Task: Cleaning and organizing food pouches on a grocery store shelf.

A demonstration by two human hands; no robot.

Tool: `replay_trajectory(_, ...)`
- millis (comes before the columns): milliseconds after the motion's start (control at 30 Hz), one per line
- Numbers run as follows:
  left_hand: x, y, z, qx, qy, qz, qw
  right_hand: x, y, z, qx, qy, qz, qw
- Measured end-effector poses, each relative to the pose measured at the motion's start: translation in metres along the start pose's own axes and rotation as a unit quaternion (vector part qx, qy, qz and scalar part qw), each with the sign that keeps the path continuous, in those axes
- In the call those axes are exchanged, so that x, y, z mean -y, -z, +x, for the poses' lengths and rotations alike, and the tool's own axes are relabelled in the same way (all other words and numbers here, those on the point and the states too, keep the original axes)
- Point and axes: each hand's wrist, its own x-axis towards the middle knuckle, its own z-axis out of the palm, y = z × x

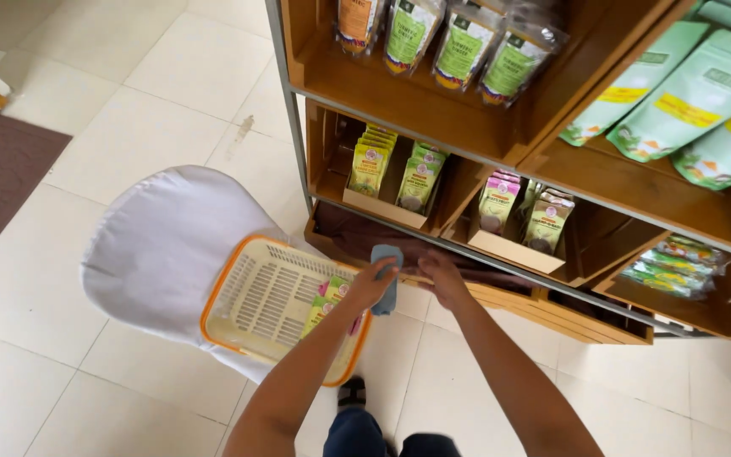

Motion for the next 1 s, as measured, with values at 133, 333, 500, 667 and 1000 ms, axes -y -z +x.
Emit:
replay_trajectory(133, 0.011, 0.001, 0.087, 0.028, 0.014, 0.034, 0.999, -0.001, 0.024, 0.114, 0.014, 0.048, 0.036, 0.998)
replay_trajectory(333, 0.035, -0.011, 0.207, 0.02, -0.035, 0.09, 0.995, 0.017, 0.037, 0.241, -0.065, 0.193, -0.107, 0.973)
replay_trajectory(500, 0.075, -0.038, 0.304, 0.041, -0.017, 0.206, 0.978, 0.056, 0.032, 0.314, -0.221, 0.248, -0.364, 0.87)
replay_trajectory(667, 0.144, -0.07, 0.399, -0.003, -0.02, 0.331, 0.943, 0.08, 0.047, 0.407, -0.263, 0.256, -0.271, 0.89)
replay_trajectory(1000, 0.108, -0.071, 0.402, 0.014, 0.13, 0.375, 0.918, 0.106, 0.061, 0.497, -0.245, 0.314, 0.021, 0.917)
